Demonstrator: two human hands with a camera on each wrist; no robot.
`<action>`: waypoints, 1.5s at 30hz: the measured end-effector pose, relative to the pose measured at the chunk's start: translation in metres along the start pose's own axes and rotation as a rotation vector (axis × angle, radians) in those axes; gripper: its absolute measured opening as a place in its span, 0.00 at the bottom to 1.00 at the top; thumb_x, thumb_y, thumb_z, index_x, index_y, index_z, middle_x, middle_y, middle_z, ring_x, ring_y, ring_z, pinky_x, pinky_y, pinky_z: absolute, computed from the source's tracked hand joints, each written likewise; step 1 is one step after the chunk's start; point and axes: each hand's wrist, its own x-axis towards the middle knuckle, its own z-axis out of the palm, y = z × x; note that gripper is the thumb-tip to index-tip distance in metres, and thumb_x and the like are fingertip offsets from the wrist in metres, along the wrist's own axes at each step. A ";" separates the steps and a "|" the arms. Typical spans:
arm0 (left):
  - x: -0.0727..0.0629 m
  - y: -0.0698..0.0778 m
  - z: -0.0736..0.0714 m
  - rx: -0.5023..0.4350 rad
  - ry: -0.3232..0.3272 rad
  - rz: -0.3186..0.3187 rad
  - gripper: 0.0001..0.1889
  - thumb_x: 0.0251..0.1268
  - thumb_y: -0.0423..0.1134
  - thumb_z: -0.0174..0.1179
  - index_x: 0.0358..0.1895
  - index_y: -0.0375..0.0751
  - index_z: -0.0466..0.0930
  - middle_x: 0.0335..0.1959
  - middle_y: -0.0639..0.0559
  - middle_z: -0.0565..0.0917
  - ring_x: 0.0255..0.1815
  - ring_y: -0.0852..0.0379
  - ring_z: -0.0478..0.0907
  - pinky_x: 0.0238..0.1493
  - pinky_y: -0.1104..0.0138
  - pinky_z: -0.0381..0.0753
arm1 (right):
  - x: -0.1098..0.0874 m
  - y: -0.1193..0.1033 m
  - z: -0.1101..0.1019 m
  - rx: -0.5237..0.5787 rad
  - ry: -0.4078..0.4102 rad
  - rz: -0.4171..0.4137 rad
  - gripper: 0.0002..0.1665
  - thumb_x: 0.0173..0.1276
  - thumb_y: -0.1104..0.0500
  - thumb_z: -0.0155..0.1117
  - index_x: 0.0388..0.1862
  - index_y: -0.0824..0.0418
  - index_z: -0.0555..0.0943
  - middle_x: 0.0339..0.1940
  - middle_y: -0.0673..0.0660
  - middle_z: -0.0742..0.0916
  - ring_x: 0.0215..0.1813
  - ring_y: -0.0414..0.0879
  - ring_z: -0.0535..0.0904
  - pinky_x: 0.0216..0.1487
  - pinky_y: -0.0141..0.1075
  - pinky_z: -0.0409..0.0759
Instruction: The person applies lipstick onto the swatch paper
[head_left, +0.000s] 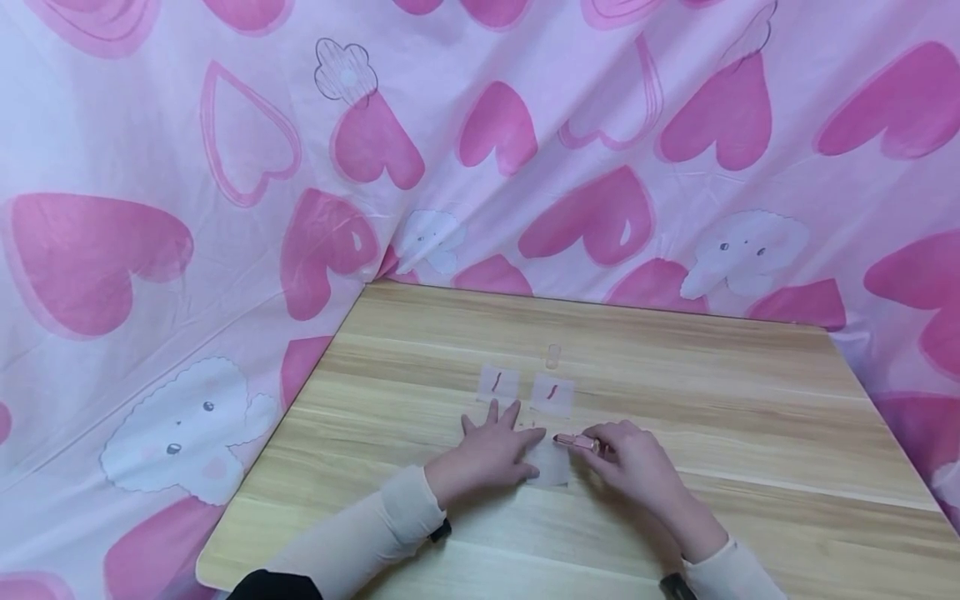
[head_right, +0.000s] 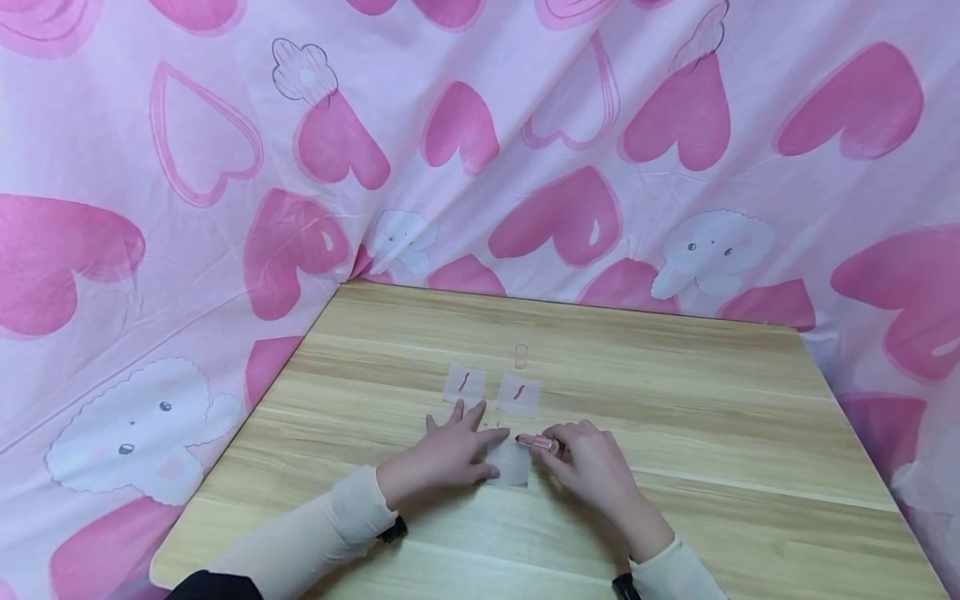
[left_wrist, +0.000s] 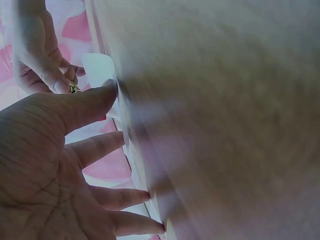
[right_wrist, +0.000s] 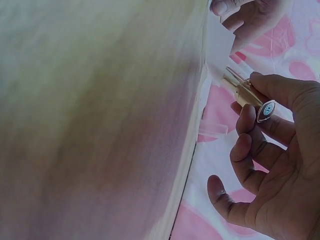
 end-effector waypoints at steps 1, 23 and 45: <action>0.000 0.000 0.000 0.005 0.003 0.001 0.34 0.64 0.63 0.62 0.74 0.69 0.67 0.80 0.40 0.54 0.77 0.25 0.48 0.58 0.19 0.50 | 0.000 0.000 0.000 -0.001 0.002 -0.004 0.09 0.60 0.52 0.78 0.37 0.53 0.89 0.22 0.37 0.76 0.28 0.35 0.71 0.28 0.31 0.72; 0.001 -0.001 0.005 0.035 0.009 0.000 0.33 0.65 0.64 0.61 0.74 0.70 0.68 0.80 0.40 0.54 0.77 0.26 0.48 0.58 0.20 0.52 | 0.002 -0.006 0.003 -0.035 -0.054 0.021 0.09 0.60 0.49 0.77 0.36 0.50 0.89 0.22 0.36 0.76 0.27 0.33 0.69 0.28 0.30 0.70; -0.003 0.002 0.000 0.010 -0.010 -0.017 0.33 0.64 0.63 0.62 0.73 0.70 0.68 0.81 0.41 0.54 0.78 0.26 0.47 0.59 0.20 0.51 | 0.003 -0.007 0.006 -0.132 -0.113 0.038 0.09 0.59 0.48 0.77 0.34 0.49 0.88 0.20 0.34 0.75 0.28 0.35 0.69 0.29 0.33 0.68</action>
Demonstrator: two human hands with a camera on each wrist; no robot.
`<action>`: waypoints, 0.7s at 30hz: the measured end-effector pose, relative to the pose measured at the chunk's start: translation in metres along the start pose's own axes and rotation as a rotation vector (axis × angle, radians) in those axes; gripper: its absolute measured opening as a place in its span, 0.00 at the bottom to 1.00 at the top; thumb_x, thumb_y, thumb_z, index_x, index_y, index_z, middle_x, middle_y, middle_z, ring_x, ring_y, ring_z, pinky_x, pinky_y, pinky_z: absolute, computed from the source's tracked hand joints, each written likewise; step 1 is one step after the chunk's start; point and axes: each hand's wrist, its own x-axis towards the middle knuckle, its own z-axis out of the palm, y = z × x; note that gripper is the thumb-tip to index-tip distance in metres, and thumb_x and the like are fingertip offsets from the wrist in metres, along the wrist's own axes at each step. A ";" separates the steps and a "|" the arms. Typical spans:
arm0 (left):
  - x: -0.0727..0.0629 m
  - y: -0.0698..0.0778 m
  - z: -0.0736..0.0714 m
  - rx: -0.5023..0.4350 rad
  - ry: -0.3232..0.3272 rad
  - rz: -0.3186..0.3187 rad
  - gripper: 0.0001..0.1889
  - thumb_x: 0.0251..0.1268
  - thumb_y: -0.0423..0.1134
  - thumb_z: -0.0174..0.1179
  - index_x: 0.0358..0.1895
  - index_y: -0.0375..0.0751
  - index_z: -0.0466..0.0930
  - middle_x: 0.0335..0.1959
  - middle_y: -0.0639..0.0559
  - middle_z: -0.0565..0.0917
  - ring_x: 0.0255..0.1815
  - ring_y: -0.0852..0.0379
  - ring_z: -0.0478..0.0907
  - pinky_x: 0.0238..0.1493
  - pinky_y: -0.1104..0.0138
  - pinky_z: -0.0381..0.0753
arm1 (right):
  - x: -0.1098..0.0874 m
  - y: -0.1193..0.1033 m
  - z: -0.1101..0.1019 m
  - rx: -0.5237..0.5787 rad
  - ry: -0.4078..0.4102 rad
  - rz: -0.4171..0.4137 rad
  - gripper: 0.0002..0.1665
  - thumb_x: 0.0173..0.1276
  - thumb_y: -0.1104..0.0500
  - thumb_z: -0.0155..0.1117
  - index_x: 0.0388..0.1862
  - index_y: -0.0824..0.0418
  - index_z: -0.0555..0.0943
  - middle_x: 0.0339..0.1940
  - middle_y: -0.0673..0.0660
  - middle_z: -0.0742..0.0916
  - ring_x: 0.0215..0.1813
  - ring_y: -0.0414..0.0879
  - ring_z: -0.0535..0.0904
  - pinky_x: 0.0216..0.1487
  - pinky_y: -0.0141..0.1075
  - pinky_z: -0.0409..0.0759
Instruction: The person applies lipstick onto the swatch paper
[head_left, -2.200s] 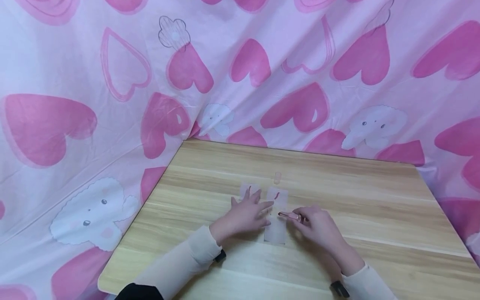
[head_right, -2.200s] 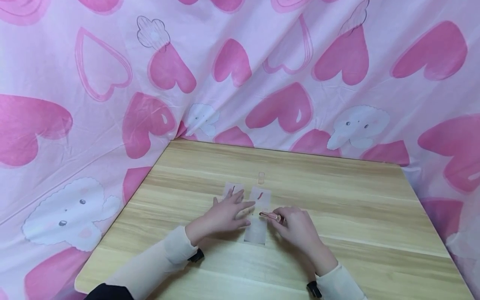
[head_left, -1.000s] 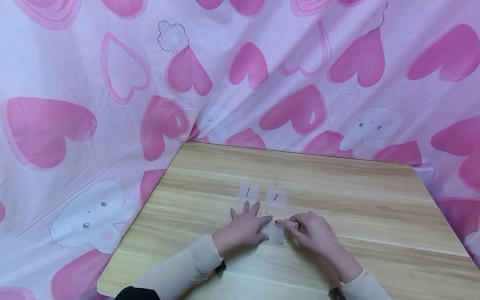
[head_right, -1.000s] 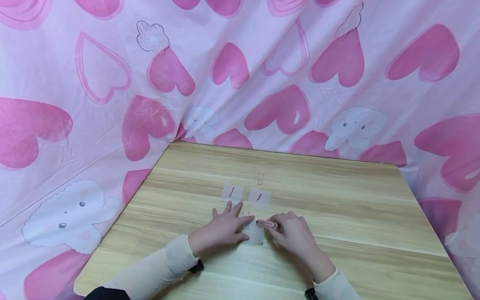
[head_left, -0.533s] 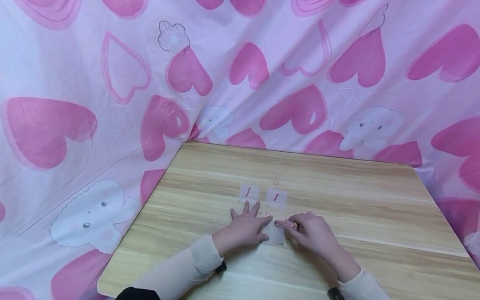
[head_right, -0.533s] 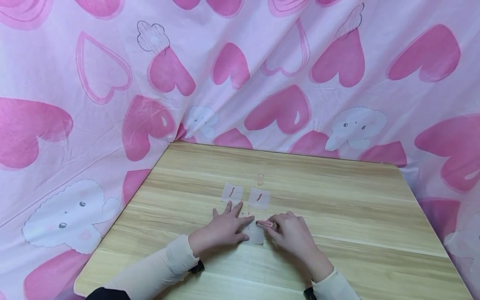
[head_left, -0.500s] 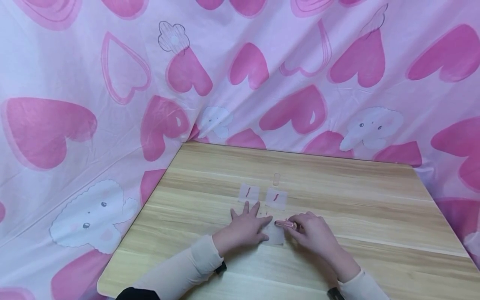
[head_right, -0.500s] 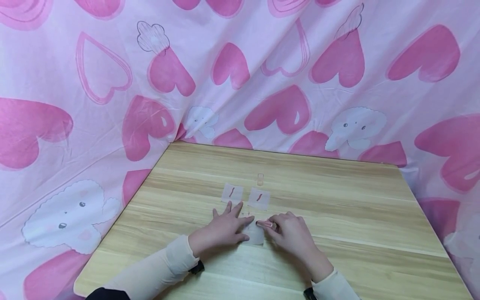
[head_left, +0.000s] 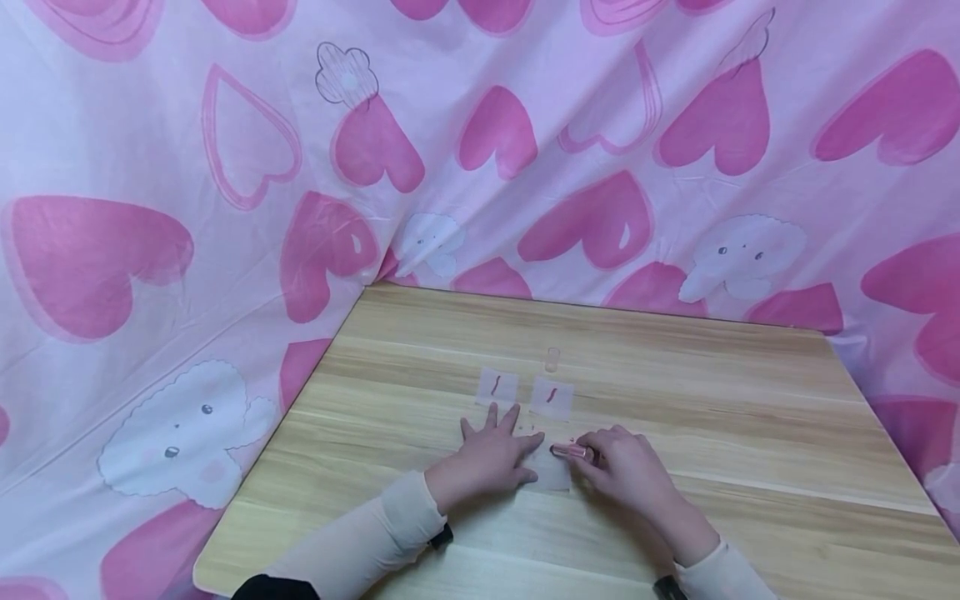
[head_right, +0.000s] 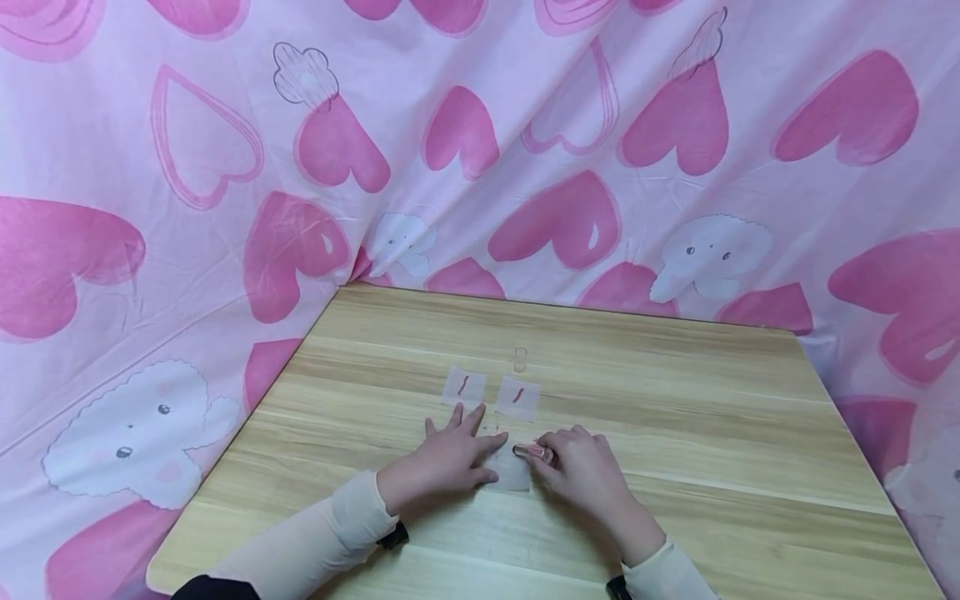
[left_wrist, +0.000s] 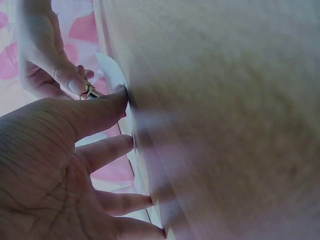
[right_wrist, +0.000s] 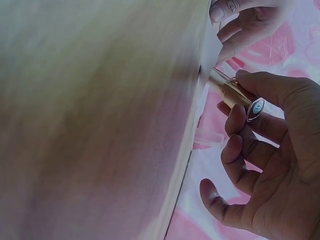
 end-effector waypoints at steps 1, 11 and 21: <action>0.000 0.000 0.000 -0.002 -0.001 0.000 0.33 0.64 0.62 0.62 0.73 0.70 0.68 0.81 0.41 0.54 0.78 0.26 0.47 0.59 0.20 0.51 | 0.000 0.000 0.000 0.001 -0.001 0.000 0.09 0.59 0.48 0.77 0.34 0.49 0.88 0.21 0.34 0.75 0.28 0.35 0.69 0.29 0.33 0.68; 0.000 0.001 0.000 0.006 0.002 -0.005 0.33 0.64 0.63 0.62 0.73 0.70 0.68 0.81 0.41 0.54 0.78 0.27 0.47 0.59 0.20 0.51 | -0.002 -0.004 -0.003 0.011 -0.042 0.000 0.10 0.59 0.47 0.76 0.35 0.48 0.88 0.21 0.34 0.76 0.28 0.34 0.69 0.31 0.33 0.68; 0.000 0.002 -0.001 0.025 0.003 -0.013 0.33 0.64 0.63 0.62 0.73 0.71 0.68 0.81 0.42 0.54 0.78 0.27 0.48 0.59 0.21 0.53 | -0.003 -0.007 -0.005 0.025 -0.057 -0.004 0.08 0.60 0.46 0.76 0.32 0.46 0.87 0.20 0.32 0.74 0.27 0.33 0.68 0.27 0.31 0.66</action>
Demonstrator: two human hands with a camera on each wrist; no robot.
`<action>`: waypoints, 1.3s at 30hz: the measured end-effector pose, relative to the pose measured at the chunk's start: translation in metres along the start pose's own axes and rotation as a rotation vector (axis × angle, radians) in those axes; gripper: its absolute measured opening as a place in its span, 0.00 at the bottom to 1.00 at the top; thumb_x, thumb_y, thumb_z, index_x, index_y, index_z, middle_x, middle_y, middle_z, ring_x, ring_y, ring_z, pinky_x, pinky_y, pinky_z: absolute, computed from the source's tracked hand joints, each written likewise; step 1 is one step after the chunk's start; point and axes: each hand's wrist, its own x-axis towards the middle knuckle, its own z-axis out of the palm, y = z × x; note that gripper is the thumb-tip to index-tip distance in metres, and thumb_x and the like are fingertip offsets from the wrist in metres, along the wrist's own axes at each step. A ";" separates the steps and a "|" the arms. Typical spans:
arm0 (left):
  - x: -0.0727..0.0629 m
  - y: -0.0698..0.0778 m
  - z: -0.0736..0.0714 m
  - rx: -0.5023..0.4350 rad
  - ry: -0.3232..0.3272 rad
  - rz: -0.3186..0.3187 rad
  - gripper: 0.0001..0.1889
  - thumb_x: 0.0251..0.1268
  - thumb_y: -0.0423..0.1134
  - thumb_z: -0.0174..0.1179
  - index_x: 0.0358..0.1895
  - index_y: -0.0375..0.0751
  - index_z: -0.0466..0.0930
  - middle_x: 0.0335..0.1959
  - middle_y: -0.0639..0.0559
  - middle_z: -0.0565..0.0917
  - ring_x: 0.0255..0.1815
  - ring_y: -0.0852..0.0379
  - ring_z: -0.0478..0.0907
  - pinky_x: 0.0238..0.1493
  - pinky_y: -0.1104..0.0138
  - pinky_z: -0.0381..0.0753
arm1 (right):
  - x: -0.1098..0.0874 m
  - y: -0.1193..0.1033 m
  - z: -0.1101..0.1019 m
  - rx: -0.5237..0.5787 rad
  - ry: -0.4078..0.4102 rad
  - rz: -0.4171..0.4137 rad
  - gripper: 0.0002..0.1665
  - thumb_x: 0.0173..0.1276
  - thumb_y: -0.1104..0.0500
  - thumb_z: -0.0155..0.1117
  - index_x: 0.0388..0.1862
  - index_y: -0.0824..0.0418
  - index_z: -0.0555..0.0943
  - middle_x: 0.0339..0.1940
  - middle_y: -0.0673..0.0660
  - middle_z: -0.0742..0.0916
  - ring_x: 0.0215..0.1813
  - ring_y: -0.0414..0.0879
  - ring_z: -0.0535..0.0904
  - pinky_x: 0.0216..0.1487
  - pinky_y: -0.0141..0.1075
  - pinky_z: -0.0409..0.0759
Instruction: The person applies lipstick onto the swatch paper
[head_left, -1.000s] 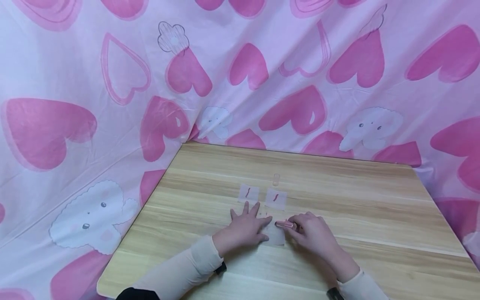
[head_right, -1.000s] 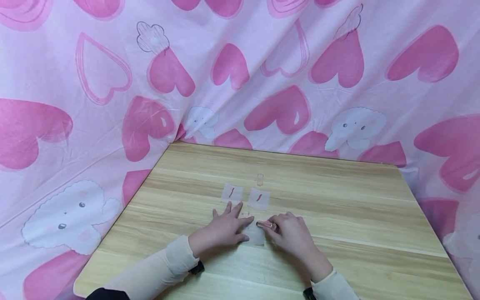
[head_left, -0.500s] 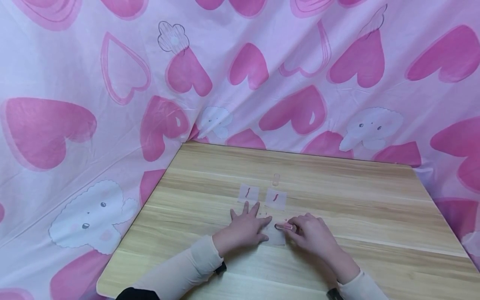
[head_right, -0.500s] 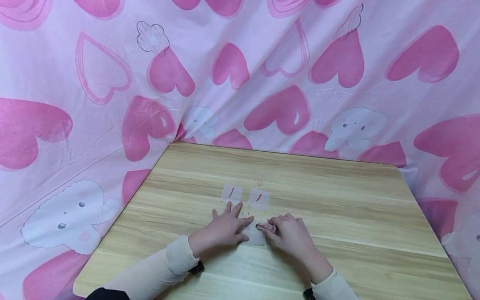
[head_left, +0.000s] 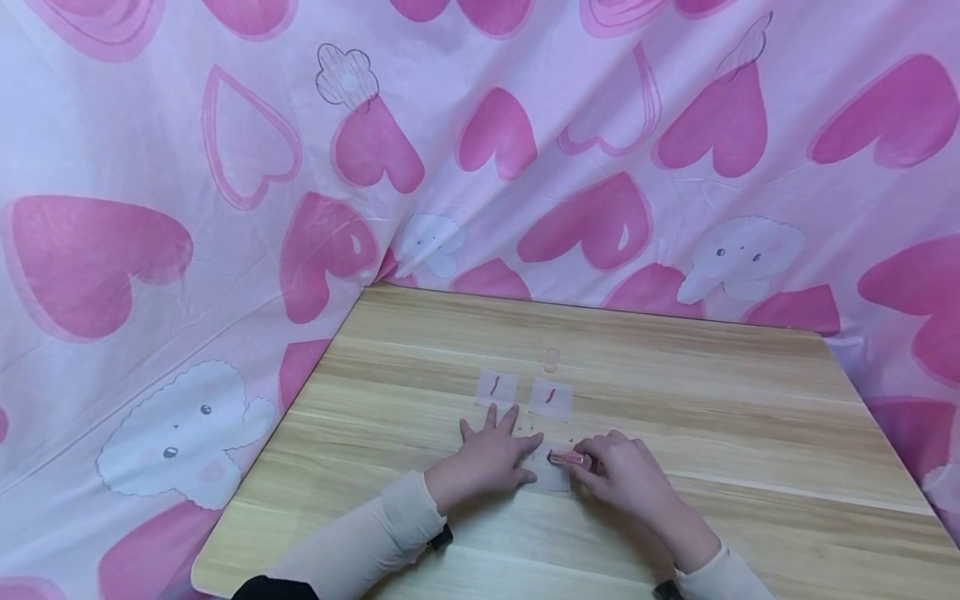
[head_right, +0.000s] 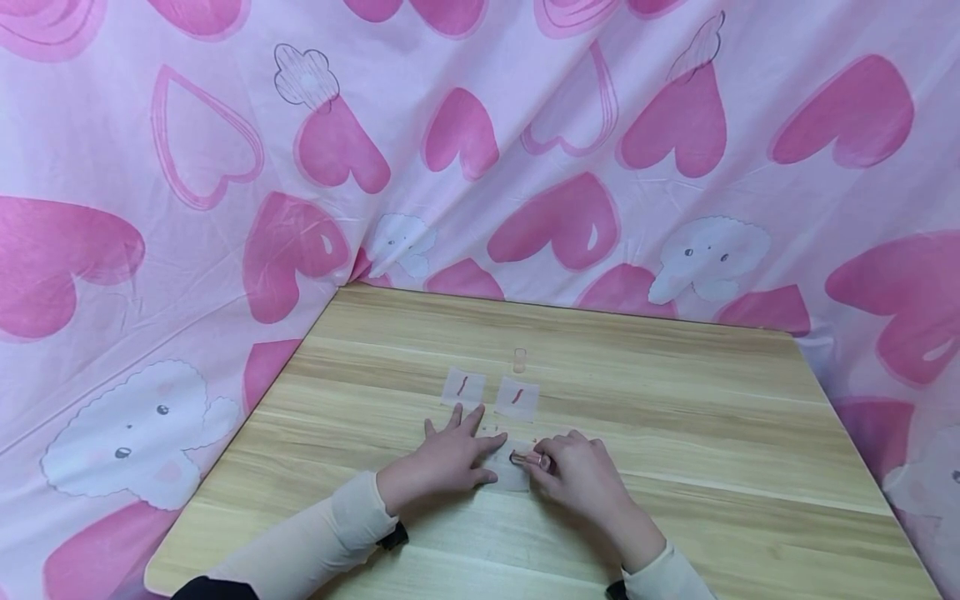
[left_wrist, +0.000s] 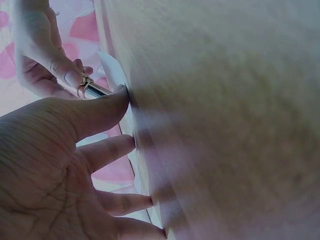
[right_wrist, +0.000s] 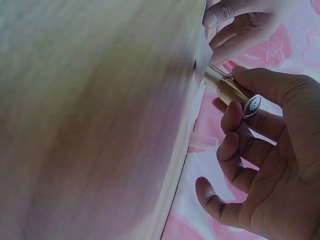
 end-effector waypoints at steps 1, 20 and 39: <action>0.000 0.000 0.000 -0.001 0.001 0.000 0.33 0.64 0.63 0.62 0.73 0.71 0.69 0.81 0.41 0.54 0.78 0.27 0.48 0.59 0.21 0.53 | 0.000 0.000 0.000 -0.002 0.002 -0.003 0.08 0.60 0.46 0.76 0.32 0.46 0.86 0.20 0.32 0.74 0.27 0.33 0.68 0.27 0.30 0.66; 0.000 0.000 0.001 0.001 0.001 -0.001 0.33 0.64 0.63 0.62 0.73 0.70 0.69 0.81 0.42 0.54 0.78 0.27 0.47 0.59 0.20 0.52 | -0.004 -0.005 0.002 0.015 0.010 -0.035 0.06 0.60 0.48 0.77 0.33 0.45 0.87 0.21 0.31 0.74 0.27 0.32 0.67 0.28 0.30 0.65; 0.000 0.000 0.001 -0.006 0.001 0.002 0.33 0.64 0.63 0.63 0.73 0.70 0.69 0.80 0.41 0.55 0.77 0.27 0.48 0.58 0.20 0.53 | -0.005 -0.008 0.000 0.000 -0.033 -0.023 0.08 0.60 0.47 0.76 0.35 0.46 0.87 0.20 0.32 0.72 0.28 0.32 0.66 0.28 0.31 0.63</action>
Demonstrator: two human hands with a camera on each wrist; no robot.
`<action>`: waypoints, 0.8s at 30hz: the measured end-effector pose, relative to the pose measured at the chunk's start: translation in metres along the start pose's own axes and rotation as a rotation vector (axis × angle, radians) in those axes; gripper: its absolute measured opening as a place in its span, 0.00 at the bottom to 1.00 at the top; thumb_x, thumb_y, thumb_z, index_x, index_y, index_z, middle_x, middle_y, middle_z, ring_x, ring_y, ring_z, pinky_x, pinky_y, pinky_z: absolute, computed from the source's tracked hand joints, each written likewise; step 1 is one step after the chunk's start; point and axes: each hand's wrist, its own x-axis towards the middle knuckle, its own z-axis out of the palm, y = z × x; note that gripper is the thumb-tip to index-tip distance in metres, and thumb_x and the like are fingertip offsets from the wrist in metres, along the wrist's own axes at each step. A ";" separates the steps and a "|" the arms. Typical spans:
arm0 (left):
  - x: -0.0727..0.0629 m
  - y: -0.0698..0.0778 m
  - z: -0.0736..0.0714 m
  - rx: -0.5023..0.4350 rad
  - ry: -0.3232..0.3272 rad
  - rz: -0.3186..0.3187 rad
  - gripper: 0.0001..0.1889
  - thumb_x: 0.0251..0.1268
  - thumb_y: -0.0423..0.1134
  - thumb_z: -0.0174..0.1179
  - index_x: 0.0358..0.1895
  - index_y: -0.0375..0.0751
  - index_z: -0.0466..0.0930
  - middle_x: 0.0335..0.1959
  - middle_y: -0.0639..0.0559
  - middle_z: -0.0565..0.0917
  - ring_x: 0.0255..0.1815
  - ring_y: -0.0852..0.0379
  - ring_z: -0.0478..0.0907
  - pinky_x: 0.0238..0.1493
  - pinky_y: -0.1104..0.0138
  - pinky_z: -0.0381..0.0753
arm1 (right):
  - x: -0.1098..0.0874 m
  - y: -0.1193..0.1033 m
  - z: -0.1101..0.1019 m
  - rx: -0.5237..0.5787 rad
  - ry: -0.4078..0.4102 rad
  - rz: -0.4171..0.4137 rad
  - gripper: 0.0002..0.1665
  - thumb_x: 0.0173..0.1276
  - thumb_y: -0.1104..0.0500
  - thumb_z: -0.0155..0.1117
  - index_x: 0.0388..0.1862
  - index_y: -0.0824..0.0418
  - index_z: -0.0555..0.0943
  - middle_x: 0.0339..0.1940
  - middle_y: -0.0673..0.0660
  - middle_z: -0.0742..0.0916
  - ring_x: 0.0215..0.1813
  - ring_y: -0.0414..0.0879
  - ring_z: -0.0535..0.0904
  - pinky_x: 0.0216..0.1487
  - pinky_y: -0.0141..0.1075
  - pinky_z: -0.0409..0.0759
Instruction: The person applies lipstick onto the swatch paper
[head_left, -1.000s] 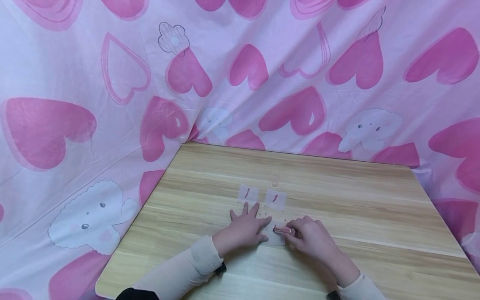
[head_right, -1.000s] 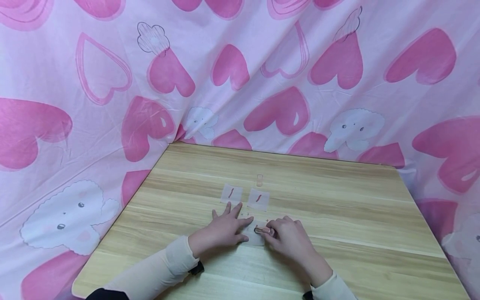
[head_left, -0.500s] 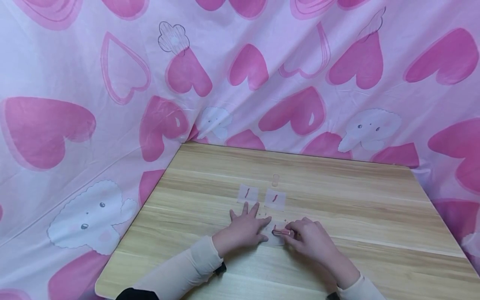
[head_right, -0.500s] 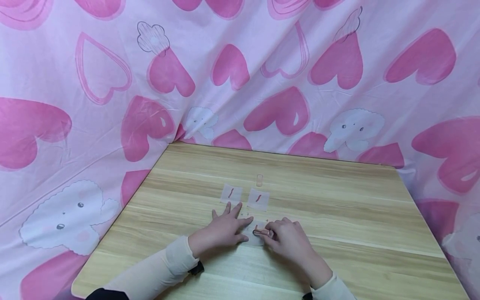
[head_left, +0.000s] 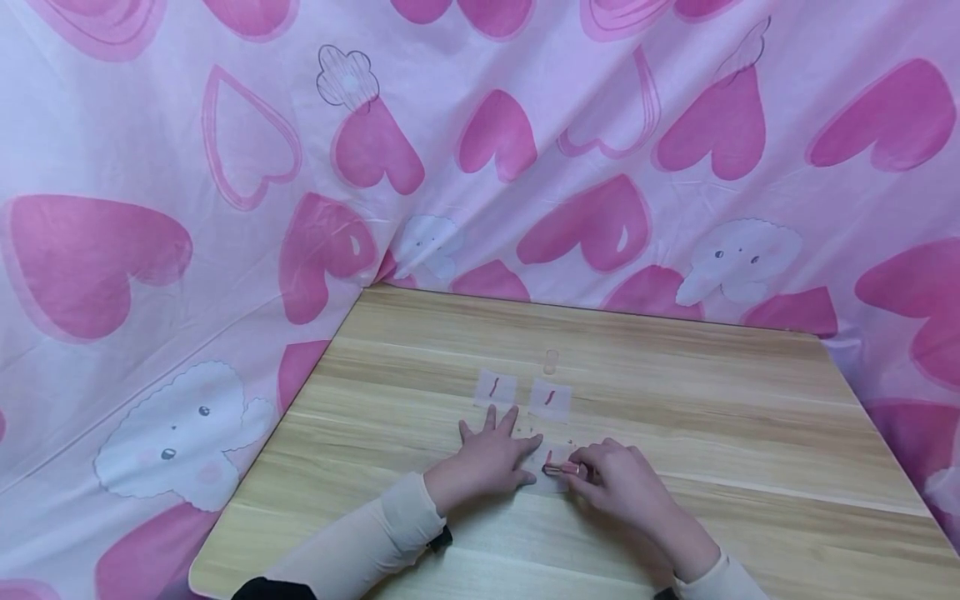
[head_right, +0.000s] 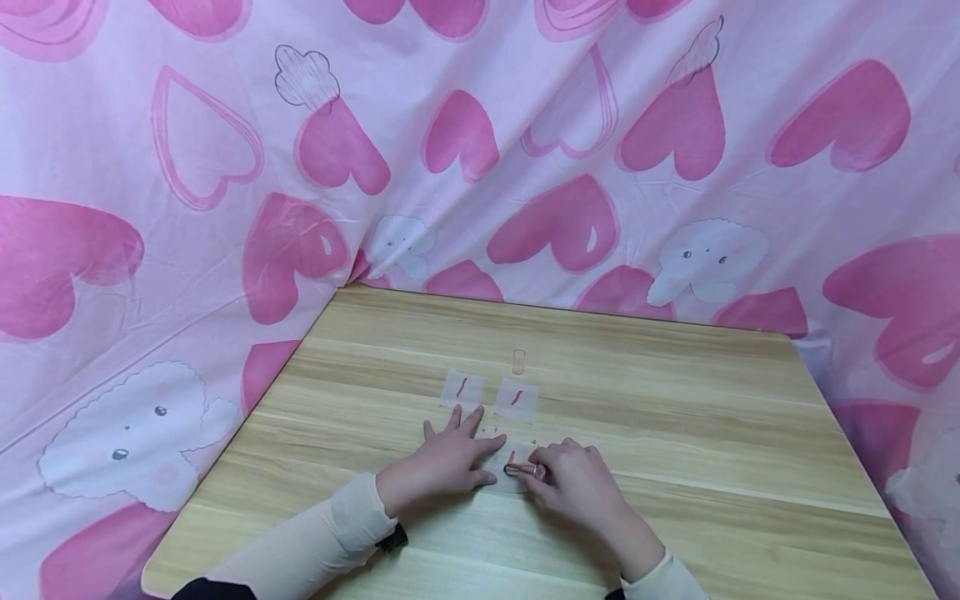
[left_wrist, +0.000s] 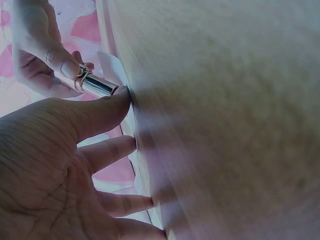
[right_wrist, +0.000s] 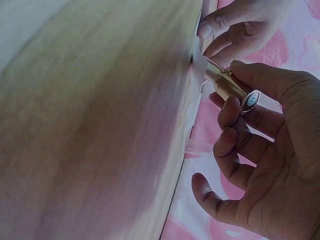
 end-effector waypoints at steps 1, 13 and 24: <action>0.000 0.000 0.000 -0.001 0.000 0.000 0.33 0.64 0.63 0.63 0.73 0.70 0.69 0.80 0.41 0.55 0.77 0.27 0.48 0.58 0.20 0.53 | 0.000 0.000 0.000 0.002 -0.001 -0.001 0.08 0.60 0.47 0.76 0.35 0.46 0.87 0.20 0.32 0.72 0.27 0.32 0.66 0.28 0.31 0.63; 0.001 0.000 0.001 0.007 0.004 0.008 0.33 0.65 0.63 0.62 0.73 0.70 0.69 0.81 0.41 0.54 0.77 0.26 0.48 0.58 0.20 0.52 | -0.001 -0.002 0.000 -0.002 -0.018 0.006 0.09 0.59 0.47 0.76 0.36 0.45 0.87 0.20 0.31 0.72 0.28 0.32 0.66 0.29 0.31 0.64; 0.002 -0.001 0.003 -0.017 -0.009 -0.001 0.33 0.65 0.63 0.61 0.73 0.70 0.68 0.81 0.41 0.52 0.78 0.27 0.45 0.59 0.19 0.49 | -0.003 -0.001 0.001 0.022 0.003 -0.026 0.07 0.60 0.48 0.77 0.33 0.44 0.86 0.20 0.31 0.72 0.28 0.32 0.66 0.29 0.32 0.64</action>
